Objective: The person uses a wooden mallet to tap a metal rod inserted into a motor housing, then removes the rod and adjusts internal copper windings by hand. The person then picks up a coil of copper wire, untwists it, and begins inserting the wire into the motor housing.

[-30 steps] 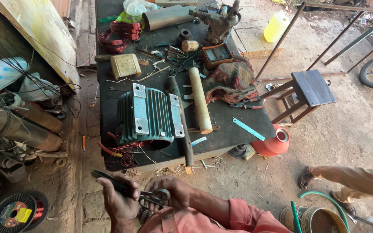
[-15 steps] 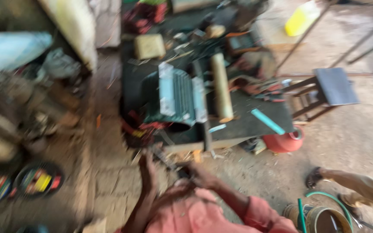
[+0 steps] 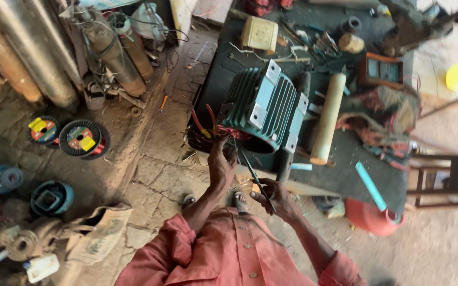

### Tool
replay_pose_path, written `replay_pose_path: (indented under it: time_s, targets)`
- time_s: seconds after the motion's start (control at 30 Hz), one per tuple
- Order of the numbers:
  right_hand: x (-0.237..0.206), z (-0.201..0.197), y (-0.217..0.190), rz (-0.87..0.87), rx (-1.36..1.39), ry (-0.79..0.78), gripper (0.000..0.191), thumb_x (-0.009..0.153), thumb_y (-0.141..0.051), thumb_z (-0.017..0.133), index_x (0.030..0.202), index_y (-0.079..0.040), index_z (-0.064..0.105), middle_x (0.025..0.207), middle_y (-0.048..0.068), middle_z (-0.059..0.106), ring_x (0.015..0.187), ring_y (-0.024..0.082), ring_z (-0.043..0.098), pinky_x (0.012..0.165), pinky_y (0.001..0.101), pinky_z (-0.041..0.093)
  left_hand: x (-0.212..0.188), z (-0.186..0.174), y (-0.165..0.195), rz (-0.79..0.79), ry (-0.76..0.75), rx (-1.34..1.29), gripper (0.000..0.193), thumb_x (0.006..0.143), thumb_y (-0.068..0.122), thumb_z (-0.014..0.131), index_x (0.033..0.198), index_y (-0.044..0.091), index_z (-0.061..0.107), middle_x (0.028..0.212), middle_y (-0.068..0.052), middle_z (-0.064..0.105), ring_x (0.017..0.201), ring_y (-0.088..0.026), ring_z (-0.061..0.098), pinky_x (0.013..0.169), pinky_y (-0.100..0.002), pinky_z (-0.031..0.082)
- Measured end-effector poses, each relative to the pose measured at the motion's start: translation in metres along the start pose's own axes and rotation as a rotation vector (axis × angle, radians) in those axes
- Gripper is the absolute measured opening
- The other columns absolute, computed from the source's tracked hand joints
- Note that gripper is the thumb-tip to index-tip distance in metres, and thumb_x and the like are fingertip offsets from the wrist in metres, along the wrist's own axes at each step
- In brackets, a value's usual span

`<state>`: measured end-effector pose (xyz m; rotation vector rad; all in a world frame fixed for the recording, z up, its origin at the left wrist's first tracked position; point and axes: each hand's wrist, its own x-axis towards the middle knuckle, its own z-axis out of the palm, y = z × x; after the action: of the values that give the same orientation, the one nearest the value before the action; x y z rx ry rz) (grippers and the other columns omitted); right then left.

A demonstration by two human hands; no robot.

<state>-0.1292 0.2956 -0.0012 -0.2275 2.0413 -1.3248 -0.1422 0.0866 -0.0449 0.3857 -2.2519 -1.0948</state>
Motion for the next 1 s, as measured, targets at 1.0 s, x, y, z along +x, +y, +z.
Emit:
replay_pose_path:
  time_s: [1.0]
  targets:
    - [0.072, -0.068, -0.013, 0.041, -0.129, -0.275, 0.083, 0.078, -0.046, 0.081, 0.141, -0.003, 0.05, 0.055, 0.006, 0.06, 0.039, 0.012, 0.053, 0.035, 0.0295, 0.037, 0.006, 0.036, 0.007, -0.256, 0.147, 0.021, 0.009, 0.095, 0.0, 0.065, 0.104, -0.001, 0.064, 0.086, -0.014, 0.071, 0.068, -0.021, 0.071, 0.054, -0.032, 0.059]
